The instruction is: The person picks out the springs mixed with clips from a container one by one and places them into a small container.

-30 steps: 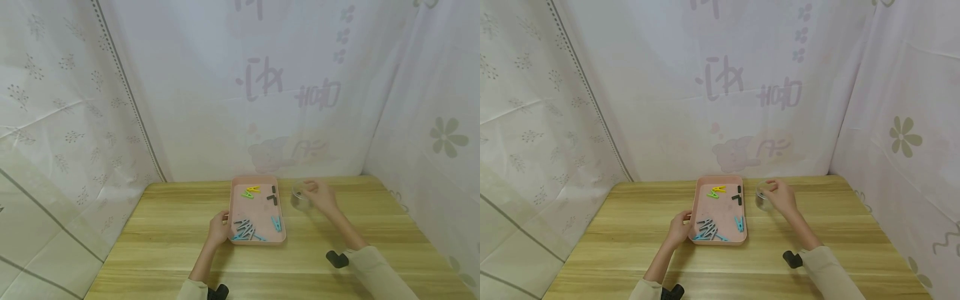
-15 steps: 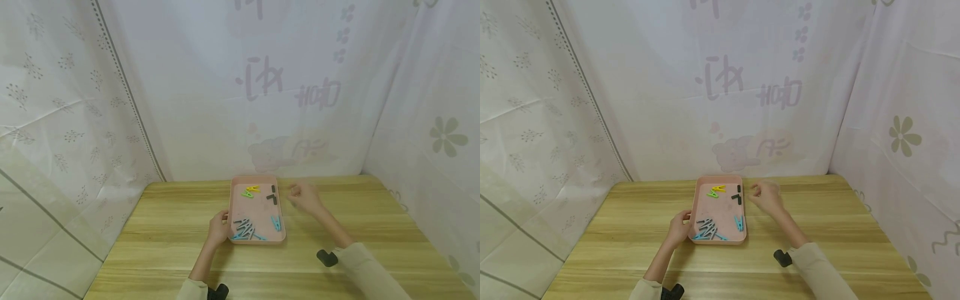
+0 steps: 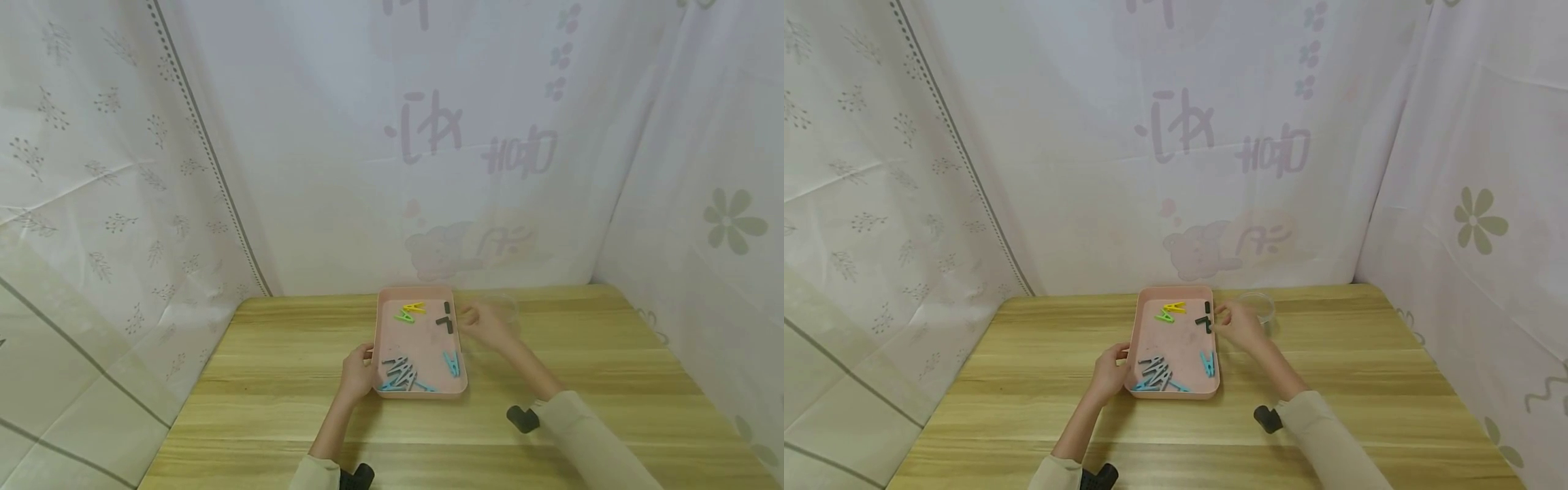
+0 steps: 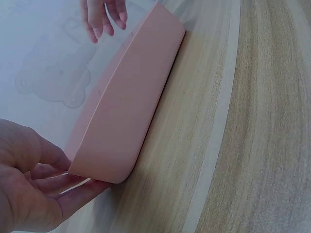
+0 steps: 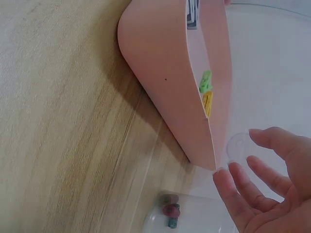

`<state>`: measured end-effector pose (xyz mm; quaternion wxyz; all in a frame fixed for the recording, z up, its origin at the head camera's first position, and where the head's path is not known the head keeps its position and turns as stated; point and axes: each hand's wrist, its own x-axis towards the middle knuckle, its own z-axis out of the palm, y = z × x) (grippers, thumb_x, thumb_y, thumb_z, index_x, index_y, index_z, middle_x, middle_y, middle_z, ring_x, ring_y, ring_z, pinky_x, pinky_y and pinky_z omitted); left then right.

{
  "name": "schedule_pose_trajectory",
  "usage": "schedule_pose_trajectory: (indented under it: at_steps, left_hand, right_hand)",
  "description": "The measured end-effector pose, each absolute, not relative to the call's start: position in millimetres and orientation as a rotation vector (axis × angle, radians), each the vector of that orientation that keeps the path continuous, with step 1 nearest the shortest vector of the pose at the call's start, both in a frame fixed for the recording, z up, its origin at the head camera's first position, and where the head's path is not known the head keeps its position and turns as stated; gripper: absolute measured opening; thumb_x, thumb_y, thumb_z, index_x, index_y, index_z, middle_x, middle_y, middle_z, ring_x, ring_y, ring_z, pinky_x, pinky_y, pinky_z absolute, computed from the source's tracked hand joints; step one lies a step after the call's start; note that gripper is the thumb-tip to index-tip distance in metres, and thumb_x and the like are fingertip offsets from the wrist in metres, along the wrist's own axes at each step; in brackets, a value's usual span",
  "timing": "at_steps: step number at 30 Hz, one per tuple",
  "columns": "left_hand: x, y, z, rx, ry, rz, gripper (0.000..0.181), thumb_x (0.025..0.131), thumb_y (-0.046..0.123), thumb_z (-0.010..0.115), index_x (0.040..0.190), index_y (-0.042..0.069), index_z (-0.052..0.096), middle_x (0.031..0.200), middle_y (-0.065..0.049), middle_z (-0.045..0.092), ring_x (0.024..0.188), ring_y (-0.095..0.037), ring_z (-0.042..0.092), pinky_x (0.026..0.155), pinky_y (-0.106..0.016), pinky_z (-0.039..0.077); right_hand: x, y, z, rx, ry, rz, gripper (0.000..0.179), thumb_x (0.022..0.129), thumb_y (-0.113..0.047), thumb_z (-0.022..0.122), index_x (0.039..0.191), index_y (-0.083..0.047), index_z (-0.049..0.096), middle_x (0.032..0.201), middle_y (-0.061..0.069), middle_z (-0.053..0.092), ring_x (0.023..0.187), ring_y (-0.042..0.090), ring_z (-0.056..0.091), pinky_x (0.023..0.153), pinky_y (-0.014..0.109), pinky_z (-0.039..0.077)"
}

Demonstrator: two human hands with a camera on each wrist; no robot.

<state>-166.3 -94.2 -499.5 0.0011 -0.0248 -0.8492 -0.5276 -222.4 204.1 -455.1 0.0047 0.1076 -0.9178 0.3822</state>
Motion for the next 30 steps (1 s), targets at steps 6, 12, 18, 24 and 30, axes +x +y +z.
schedule_pose_trajectory:
  at_steps: [6, 12, 18, 24, 30]
  left_hand:
    - [-166.3, -94.8, -499.9, -0.093, -2.652, -1.657, 0.034, 0.095, -0.003, 0.057, 0.128, -0.012, 0.058, 0.115, -0.034, 0.064, 0.102, -0.044, 0.065, 0.081, -0.047, 0.059]
    - [-165.6, -94.5, -499.2, -0.092, -2.649, -1.665, 0.035, 0.096, -0.001, 0.057, 0.129, -0.013, 0.057, 0.117, -0.034, 0.062, 0.106, -0.046, 0.064, 0.084, -0.05, 0.058]
    - [-165.2, -94.2, -499.2, -0.105, -2.642, -1.678, 0.036, 0.097, 0.001, 0.057, 0.13, -0.014, 0.055, 0.117, -0.035, 0.062, 0.104, -0.046, 0.065, 0.082, -0.047, 0.06]
    - [-166.1, -93.9, -500.5, -0.101, -2.639, -1.674, 0.035, 0.099, 0.005, 0.057, 0.129, -0.013, 0.056, 0.116, -0.035, 0.062, 0.103, -0.047, 0.066, 0.081, -0.047, 0.06]
    - [-165.8, -92.6, -500.2, -0.088, -2.628, -1.671, 0.033, 0.099, 0.003, 0.056, 0.128, -0.013, 0.058, 0.115, -0.034, 0.063, 0.1, -0.042, 0.067, 0.078, -0.046, 0.06]
  right_hand:
    - [-226.2, 196.5, -460.1, 0.316, -2.907, 1.171, 0.043, 0.087, -0.015, 0.076, 0.122, 0.006, 0.063, 0.096, 0.018, 0.072, 0.083, 0.029, 0.07, 0.066, 0.037, 0.06]
    - [-233.1, 192.4, -470.0, 0.299, -2.932, 1.142, 0.039, 0.087, -0.013, 0.077, 0.121, 0.002, 0.066, 0.095, 0.014, 0.072, 0.081, 0.024, 0.069, 0.062, 0.031, 0.057]
    - [-234.2, 191.1, -472.7, 0.329, -2.936, 1.137, 0.039, 0.086, -0.011, 0.076, 0.119, 0.005, 0.065, 0.082, 0.01, 0.068, 0.069, 0.018, 0.061, 0.055, 0.025, 0.049]
    - [-238.1, 186.4, -474.0, 0.317, -2.975, 1.168, 0.04, 0.088, -0.007, 0.073, 0.122, 0.008, 0.062, 0.069, 0.004, 0.057, 0.054, 0.011, 0.048, 0.048, 0.02, 0.039]
    - [-244.2, 179.4, -476.3, 0.298, -3.018, 1.068, 0.038, 0.087, -0.005, 0.073, 0.121, 0.009, 0.062, 0.064, 0.004, 0.056, 0.055, 0.013, 0.049, 0.049, 0.022, 0.039]
